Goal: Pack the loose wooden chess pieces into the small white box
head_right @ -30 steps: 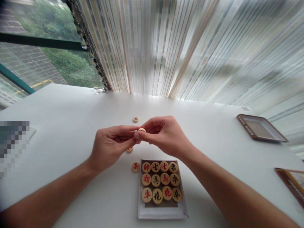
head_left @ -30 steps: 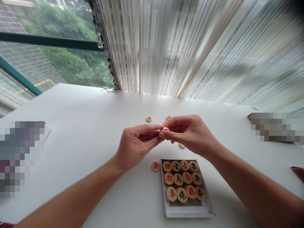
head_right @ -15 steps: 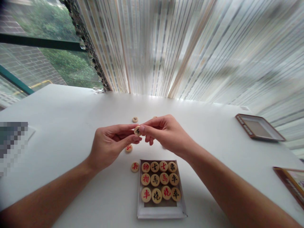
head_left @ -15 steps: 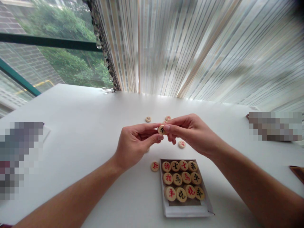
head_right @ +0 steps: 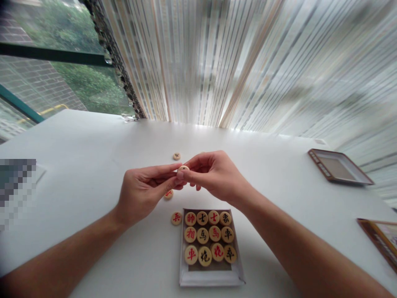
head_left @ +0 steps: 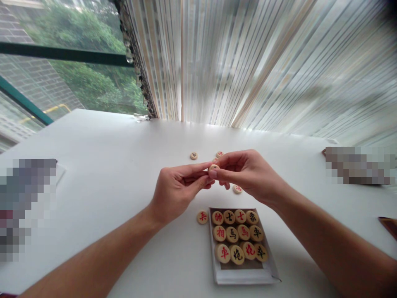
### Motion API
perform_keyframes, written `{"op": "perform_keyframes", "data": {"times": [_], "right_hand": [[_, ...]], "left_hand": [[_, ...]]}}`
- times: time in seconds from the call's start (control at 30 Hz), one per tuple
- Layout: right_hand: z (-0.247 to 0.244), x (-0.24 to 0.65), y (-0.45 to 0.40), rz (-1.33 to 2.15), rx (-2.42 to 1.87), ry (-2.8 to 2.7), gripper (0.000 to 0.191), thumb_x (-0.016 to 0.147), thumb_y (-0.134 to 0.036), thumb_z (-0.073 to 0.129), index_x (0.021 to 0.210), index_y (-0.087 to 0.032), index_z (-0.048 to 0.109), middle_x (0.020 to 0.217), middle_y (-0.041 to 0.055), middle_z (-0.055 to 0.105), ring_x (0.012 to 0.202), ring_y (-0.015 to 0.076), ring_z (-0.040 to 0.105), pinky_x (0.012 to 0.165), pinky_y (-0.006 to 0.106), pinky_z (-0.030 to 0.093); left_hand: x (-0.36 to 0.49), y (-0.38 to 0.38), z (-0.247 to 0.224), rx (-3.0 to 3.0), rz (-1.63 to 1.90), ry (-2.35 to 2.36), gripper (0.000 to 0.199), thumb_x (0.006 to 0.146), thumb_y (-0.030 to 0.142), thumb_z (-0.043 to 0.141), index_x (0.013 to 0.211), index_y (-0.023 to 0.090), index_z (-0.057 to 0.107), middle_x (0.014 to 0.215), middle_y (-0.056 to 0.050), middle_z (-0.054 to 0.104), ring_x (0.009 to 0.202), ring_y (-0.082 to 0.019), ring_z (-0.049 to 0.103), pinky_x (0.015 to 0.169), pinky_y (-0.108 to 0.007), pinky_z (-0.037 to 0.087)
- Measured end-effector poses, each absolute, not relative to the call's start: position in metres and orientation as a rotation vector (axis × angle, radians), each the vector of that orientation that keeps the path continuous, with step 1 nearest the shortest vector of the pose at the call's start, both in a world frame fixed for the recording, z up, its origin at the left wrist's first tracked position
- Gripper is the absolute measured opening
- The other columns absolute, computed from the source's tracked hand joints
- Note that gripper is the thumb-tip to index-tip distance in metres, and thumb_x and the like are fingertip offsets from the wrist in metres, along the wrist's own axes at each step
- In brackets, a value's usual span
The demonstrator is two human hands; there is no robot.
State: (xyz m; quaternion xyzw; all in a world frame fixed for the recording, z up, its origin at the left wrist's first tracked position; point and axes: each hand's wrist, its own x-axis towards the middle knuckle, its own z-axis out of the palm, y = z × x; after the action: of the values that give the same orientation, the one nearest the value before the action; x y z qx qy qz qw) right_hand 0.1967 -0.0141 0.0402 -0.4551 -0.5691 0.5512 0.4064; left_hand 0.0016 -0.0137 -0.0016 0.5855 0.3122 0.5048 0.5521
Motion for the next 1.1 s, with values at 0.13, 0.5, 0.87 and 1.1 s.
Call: {"op": "perform_keyframes", "data": {"times": [0.13, 0.5, 0.87, 1.1], "right_hand": [[0.0408, 0.1972, -0.0147, 1.362, -1.131, -1.469, 0.035, 0.068, -0.043, 0.099, 0.078, -0.014, 0.083, 0.061, 0.0035, 0.073, 0.054, 0.0127, 0.062, 0.045, 0.023, 0.044], [0.0387, 0.1959, -0.0154, 1.304, -1.166, -1.491, 0.036, 0.07, -0.046, 0.098, 0.074, -0.014, 0.081, 0.062, 0.004, 0.072, 0.052, 0.0126, 0.06, 0.044, 0.023, 0.043], [0.0395, 0.1976, -0.0141, 1.297, -1.116, -1.51, 0.032, 0.068, -0.042, 0.1, 0.079, -0.015, 0.085, 0.065, 0.0055, 0.076, 0.056, 0.0148, 0.066, 0.051, 0.026, 0.053], [0.0346, 0.2022, -0.0136, 1.333, -1.018, -1.453, 0.035, 0.063, -0.035, 0.104, 0.089, -0.02, 0.088, 0.084, 0.0072, 0.083, 0.075, 0.0212, 0.078, 0.07, 0.032, 0.066]], "left_hand": [[0.0009, -0.0149, 0.0001, 1.382, 1.192, 0.76, 0.031, 0.083, 0.022, 0.09, 0.114, 0.018, 0.085, 0.096, -0.008, 0.087, 0.083, -0.024, 0.085, 0.08, -0.033, 0.073], [0.0, -0.0142, -0.0025, 1.444, 1.21, 0.76, 0.03, 0.083, 0.021, 0.09, 0.112, 0.018, 0.086, 0.098, -0.007, 0.087, 0.084, -0.023, 0.085, 0.082, -0.032, 0.073], [0.0022, -0.0136, 0.0, 1.371, 1.224, 0.757, 0.028, 0.079, 0.021, 0.093, 0.105, 0.017, 0.087, 0.097, -0.009, 0.087, 0.085, -0.024, 0.084, 0.084, -0.034, 0.073], [0.0019, -0.0114, 0.0004, 1.363, 1.283, 0.743, 0.028, 0.074, 0.015, 0.096, 0.1, 0.019, 0.088, 0.099, -0.006, 0.087, 0.088, -0.022, 0.085, 0.086, -0.029, 0.071]]}}
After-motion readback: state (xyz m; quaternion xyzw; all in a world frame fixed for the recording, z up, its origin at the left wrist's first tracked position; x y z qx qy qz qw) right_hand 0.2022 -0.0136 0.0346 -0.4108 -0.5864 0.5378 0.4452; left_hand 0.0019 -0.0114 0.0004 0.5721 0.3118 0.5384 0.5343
